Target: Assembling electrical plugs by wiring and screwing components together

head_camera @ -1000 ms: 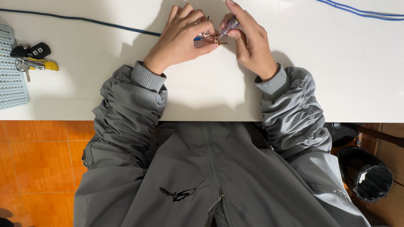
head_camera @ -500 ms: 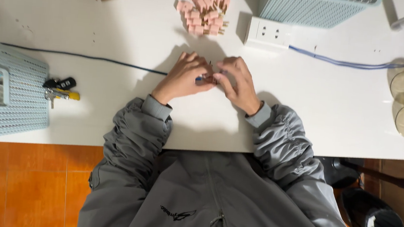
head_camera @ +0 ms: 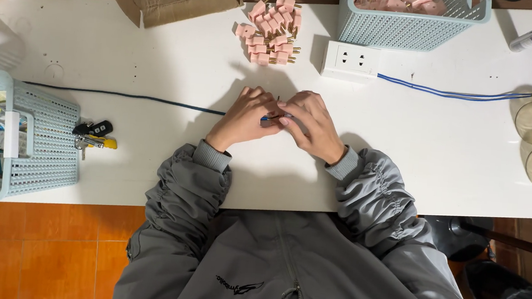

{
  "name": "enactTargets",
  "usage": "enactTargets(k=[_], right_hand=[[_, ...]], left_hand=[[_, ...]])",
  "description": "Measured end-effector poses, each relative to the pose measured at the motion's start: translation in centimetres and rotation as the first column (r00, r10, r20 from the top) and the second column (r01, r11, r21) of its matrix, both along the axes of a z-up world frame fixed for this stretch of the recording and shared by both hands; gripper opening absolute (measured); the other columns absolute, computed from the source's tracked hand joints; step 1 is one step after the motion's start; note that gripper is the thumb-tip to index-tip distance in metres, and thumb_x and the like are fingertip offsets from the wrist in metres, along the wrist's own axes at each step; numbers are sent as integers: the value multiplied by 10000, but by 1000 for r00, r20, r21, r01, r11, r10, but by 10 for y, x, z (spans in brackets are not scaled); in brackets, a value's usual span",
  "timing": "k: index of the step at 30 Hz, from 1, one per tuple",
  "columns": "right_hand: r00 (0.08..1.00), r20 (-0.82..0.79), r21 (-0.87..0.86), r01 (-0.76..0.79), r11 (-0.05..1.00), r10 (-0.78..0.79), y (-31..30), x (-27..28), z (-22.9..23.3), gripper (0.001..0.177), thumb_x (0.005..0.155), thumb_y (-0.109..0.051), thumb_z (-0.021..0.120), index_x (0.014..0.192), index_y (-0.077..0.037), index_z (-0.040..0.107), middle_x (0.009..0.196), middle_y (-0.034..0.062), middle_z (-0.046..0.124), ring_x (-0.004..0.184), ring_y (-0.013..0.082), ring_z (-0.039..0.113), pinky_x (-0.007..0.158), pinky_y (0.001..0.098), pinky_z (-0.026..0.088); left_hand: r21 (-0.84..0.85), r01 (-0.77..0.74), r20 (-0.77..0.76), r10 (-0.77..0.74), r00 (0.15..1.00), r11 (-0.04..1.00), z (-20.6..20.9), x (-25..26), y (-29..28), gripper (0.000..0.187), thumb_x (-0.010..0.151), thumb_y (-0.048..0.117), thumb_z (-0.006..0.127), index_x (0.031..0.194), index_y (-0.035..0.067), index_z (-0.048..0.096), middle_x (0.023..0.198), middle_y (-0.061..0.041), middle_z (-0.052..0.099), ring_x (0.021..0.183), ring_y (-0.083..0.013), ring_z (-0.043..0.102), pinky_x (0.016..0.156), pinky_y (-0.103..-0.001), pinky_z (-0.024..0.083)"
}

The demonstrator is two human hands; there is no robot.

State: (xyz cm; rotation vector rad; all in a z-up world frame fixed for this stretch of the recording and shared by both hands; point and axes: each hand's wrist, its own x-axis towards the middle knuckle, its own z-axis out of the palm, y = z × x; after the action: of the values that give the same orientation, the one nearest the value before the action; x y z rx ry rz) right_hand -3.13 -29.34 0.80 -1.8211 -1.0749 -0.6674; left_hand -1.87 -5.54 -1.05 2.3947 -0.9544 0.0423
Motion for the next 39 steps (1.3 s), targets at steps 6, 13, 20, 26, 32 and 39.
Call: enactTargets(k=[6,13,20,26,32,39], right_hand=[[999,-36,-39,-38,998,37,1,-4,4,444,1147,-72,595,1576,36,627,1185,217,745,1082,460,744,1005,652,569],[1000,-1,-57,-26,998,26,2,-4,4,402,1138,-28,599,1528,52,649,1174,208,747,1035,448,750,935,594,585],[999,28,-63,-29,998,31,0,-2,1,405,1138,-26,602,1534,47,643,1137,209,741,973,445,735,881,577,581],[998,35,-76,-46,996,48,3,-6,8,415,1135,-19,603,1542,45,645,1060,186,714,899,420,710,841,556,576],[998,30,-93,-53,994,56,1,-7,2,420,1132,-30,615,1543,54,645,1020,178,700,872,418,709,814,551,576],[998,40,-98,-50,994,55,0,-6,3,442,1116,-13,623,1550,72,639,1012,204,692,866,448,709,790,562,575]], left_hand=[[-10,-12,20,13,1000,1000,-11,3,1,283,1016,455,817,1056,190,728,942,22,633,1068,-212,596,985,-431,428],[-14,-22,-52,21,998,1000,-13,6,2,275,1018,443,798,1023,173,747,913,33,606,1033,-212,584,969,-426,420],[-19,-18,-36,17,999,1000,-8,6,0,259,1004,416,815,1014,164,754,908,27,608,1035,-216,593,966,-431,420],[-8,-25,-52,24,998,1000,-11,6,0,288,1018,450,795,1017,166,746,911,7,633,1041,-237,618,983,-442,430],[-10,-23,-61,22,998,1000,-2,0,-1,311,1037,457,783,1038,149,741,920,-16,657,1037,-256,629,996,-452,442],[13,-14,-87,15,996,1000,2,3,-1,350,1041,482,776,1038,135,737,940,-45,659,1053,-270,621,1012,-452,434]])
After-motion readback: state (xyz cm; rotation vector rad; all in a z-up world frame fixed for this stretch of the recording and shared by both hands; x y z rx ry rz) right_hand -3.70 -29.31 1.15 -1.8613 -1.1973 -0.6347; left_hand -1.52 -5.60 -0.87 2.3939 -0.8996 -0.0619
